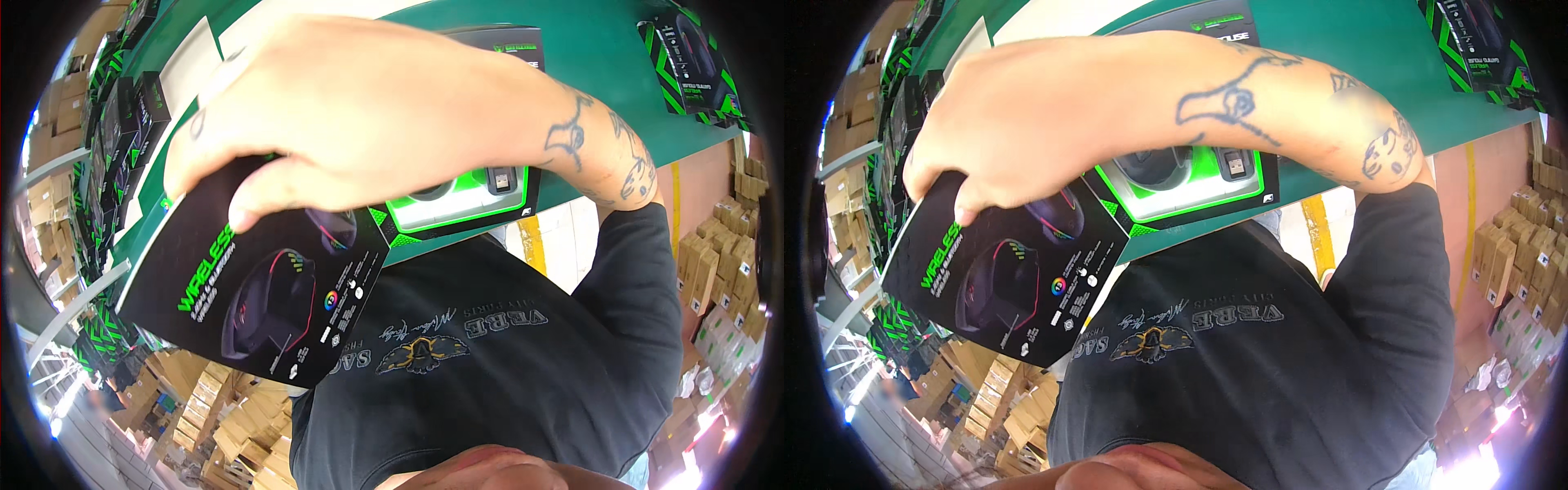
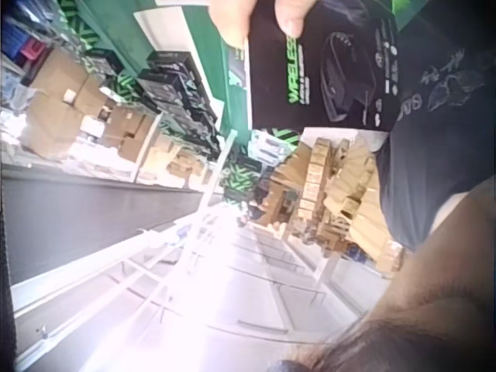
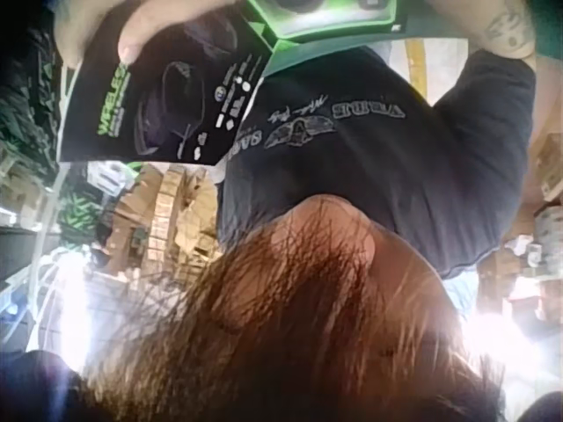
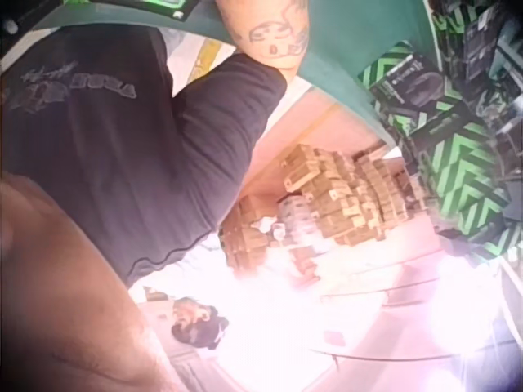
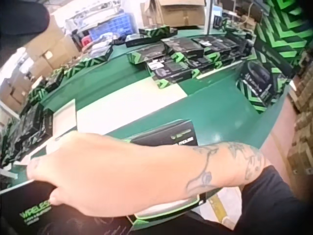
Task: Checking and arranging gaming mouse boxes on an assembly line or storage table.
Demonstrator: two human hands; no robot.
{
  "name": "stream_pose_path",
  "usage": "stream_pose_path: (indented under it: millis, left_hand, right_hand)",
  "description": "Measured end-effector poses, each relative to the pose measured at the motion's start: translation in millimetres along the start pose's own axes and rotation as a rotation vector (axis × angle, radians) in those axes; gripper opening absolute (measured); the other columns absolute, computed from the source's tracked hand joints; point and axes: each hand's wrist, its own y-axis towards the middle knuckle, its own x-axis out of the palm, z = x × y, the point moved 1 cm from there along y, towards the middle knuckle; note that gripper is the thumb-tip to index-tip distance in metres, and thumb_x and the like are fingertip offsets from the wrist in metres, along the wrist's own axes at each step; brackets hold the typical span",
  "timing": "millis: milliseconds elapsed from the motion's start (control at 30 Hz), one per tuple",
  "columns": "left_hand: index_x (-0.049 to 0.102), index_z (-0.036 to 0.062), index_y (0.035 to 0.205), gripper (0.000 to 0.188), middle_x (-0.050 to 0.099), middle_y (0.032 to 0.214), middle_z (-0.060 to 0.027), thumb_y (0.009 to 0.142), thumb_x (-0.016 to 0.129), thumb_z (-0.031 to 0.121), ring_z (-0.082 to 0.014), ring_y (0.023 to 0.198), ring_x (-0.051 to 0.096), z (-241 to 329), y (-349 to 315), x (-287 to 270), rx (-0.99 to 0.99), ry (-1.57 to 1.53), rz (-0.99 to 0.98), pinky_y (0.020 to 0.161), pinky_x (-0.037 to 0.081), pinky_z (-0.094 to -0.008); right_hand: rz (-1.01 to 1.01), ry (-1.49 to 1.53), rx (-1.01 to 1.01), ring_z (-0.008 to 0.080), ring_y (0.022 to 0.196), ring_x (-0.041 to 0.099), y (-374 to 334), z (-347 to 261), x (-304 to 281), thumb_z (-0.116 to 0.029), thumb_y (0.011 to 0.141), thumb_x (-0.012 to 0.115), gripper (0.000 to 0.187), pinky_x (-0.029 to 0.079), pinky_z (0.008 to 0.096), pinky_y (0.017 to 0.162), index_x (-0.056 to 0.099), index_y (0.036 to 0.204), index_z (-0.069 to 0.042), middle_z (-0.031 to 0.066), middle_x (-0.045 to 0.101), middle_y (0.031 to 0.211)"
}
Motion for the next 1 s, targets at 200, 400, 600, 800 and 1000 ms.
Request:
stream_pose_path:
  millis: [200, 400, 600, 800, 1000]
  left_hand:
    - [0.029, -0.0011, 0.135, 0.097, 0.042, 0.130, -0.0191, 0.064, 0.079, 0.044, -0.0303, 0.116, 0.047, 15.4, 34.1, -11.5, -0.010, 0.094, 0.134, 0.097, 0.040, -0.0415]
    - [0.026, -0.0004, 0.137, 0.112, 0.032, 0.137, -0.0262, 0.054, 0.082, 0.050, -0.0352, 0.123, 0.040, 45.7, 56.3, -1.7, 0.057, -0.513, 0.334, 0.102, 0.034, -0.0486]
    - [0.051, 0.0181, 0.126, 0.044, 0.036, 0.140, -0.0041, 0.083, 0.056, 0.030, -0.0356, 0.132, 0.025, 93.7, 83.7, 34.0, 0.320, -0.454, -0.125, 0.107, 0.027, -0.0461]
    - [0.054, 0.0144, 0.121, 0.047, 0.039, 0.138, -0.0068, 0.078, 0.061, 0.032, -0.0334, 0.131, 0.028, 67.3, 65.4, 25.2, 0.349, -0.650, -0.045, 0.107, 0.029, -0.0430]
    - [0.046, 0.0101, 0.129, 0.090, 0.036, 0.139, -0.0159, 0.054, 0.077, 0.048, -0.0386, 0.130, 0.029, -51.8, 0.1, -43.2, -0.330, -0.078, -0.020, 0.105, 0.027, -0.0464]
  right_hand:
    - [-0.153, 0.171, 0.067, 0.0239, 0.104, 0.056, -33.7, 11.5, -71.4, -0.035, 0.090, 0.054, 0.048, 0.042, 0.0292, 0.092, 0.045, 0.130, -0.009, 0.0160, 0.052, 0.123]
    - [0.597, 0.180, 0.726, 0.0278, 0.121, 0.044, -144.2, 26.9, -44.0, -0.051, 0.087, 0.048, 0.077, 0.031, 0.0385, 0.102, 0.024, 0.140, -0.001, 0.0203, 0.043, 0.131]
    - [0.526, 0.082, 0.865, 0.0302, 0.131, 0.027, -194.6, -25.7, -2.4, -0.059, 0.076, 0.058, 0.098, 0.019, 0.0407, 0.108, 0.019, 0.140, 0.003, 0.0224, 0.029, 0.140]
    - [0.360, -0.026, 0.847, 0.0303, 0.130, 0.030, -218.0, -36.9, -6.1, -0.052, 0.075, 0.064, 0.095, 0.021, 0.0397, 0.107, 0.022, 0.139, 0.003, 0.0215, 0.030, 0.140]
    - [-0.023, -0.537, 0.918, 0.0217, 0.128, 0.034, -212.4, -22.5, -12.1, -0.013, 0.082, 0.060, 0.058, 0.029, 0.0386, 0.104, 0.038, 0.134, -0.002, 0.0146, 0.034, 0.140]
